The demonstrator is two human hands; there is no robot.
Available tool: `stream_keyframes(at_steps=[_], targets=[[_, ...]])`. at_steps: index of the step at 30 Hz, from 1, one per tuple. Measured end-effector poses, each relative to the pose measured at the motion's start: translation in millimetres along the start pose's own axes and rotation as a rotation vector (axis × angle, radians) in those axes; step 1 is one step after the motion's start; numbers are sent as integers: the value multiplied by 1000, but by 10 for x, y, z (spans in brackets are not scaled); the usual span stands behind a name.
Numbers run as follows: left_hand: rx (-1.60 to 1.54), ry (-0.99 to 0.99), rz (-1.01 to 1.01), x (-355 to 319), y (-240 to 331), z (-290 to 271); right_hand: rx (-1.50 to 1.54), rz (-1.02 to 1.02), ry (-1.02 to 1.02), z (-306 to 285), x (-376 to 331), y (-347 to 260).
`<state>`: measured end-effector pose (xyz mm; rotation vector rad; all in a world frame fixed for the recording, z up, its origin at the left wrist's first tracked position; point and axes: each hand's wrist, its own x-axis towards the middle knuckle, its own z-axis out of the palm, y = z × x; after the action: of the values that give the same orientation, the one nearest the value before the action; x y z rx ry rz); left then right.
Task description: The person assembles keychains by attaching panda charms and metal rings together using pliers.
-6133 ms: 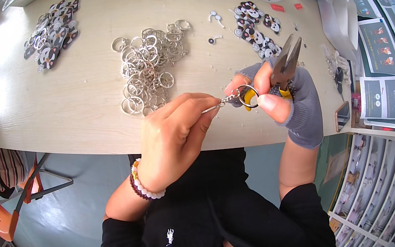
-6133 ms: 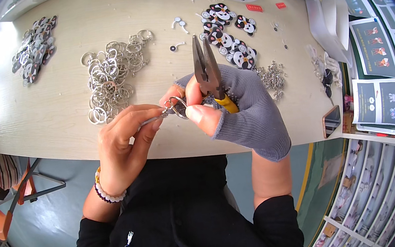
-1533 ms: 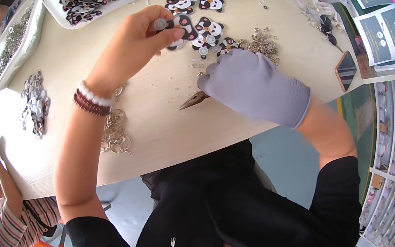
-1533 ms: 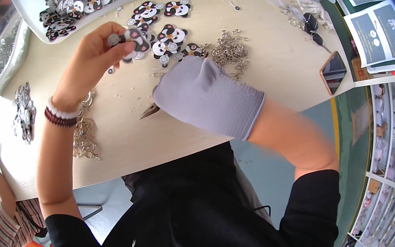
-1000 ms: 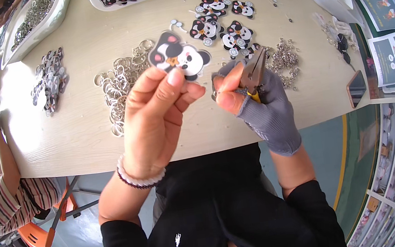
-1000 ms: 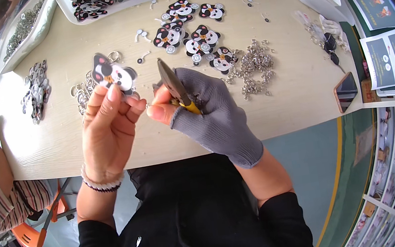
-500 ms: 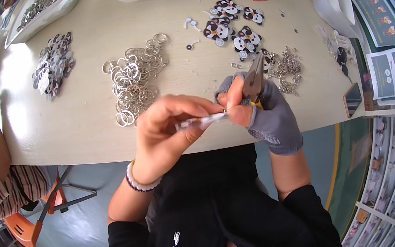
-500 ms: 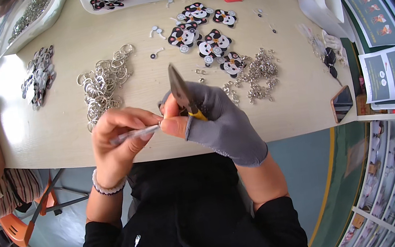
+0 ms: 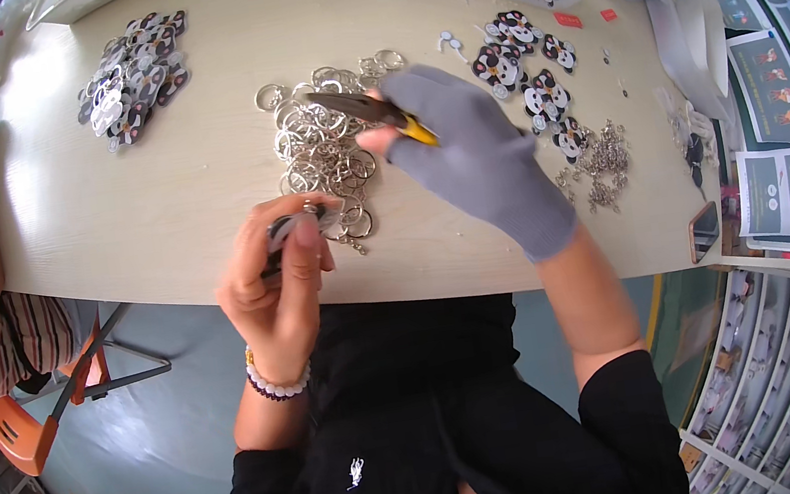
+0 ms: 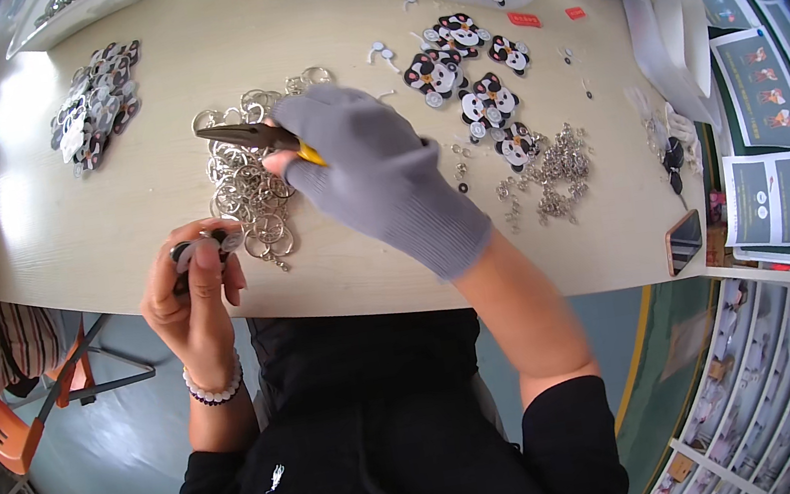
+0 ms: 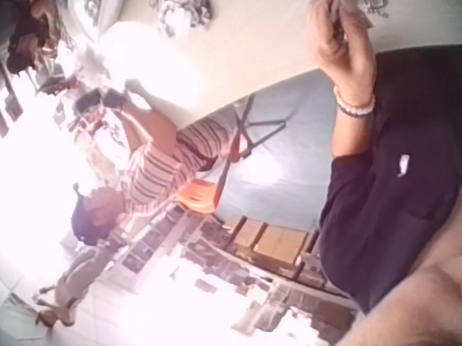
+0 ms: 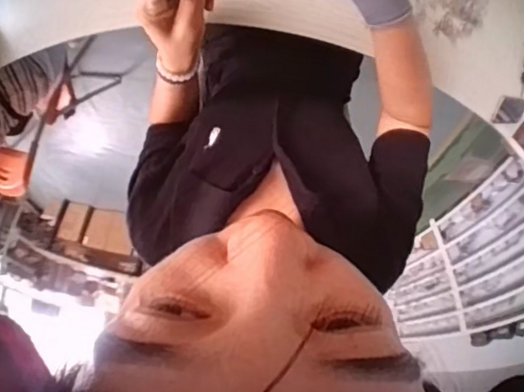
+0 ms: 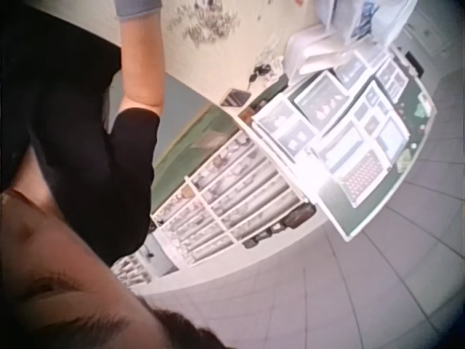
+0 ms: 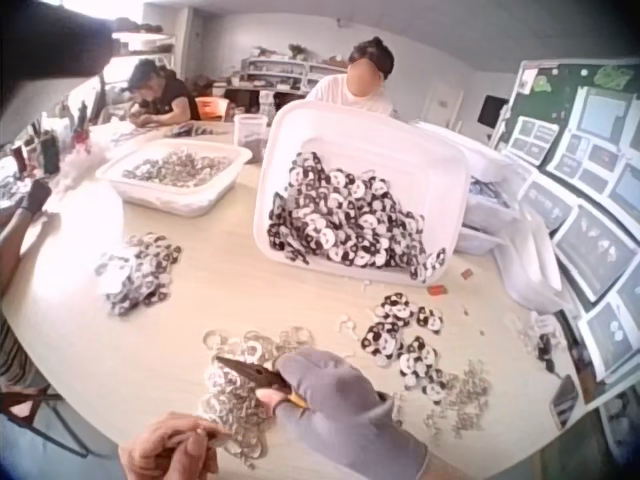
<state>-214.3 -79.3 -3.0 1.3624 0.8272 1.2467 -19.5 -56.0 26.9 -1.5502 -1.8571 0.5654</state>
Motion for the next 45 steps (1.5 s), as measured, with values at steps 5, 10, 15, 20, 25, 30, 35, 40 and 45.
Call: stream_keyframes(at_steps=[5,10,15,20,25,30,35,40,45], targets=[[-1,83,25,24,-28,-111,-597,-250,-63,151,252,49],[4,60,-33,38,-47,-154,-482,-174,-168,-63,45,36],[156,-98,4,114,-54,15,7,252,-241,-347,-137,37],[261,-206,148,167,-98,232,407,388,-141,-491,-278,-15],[286,-267,167,185,-84,345,811,345,-13,-560,-416,-21],[306,-297,181,184,-37,401,805,335,4,-592,-439,-145],[297,-312,182,172,-19,420,793,321,-1,-585,-465,-203],[316,-307,179,157,-9,414,807,330,-18,-578,-484,-201],[308,-302,179,142,7,406,919,347,-63,-571,-483,-171]])
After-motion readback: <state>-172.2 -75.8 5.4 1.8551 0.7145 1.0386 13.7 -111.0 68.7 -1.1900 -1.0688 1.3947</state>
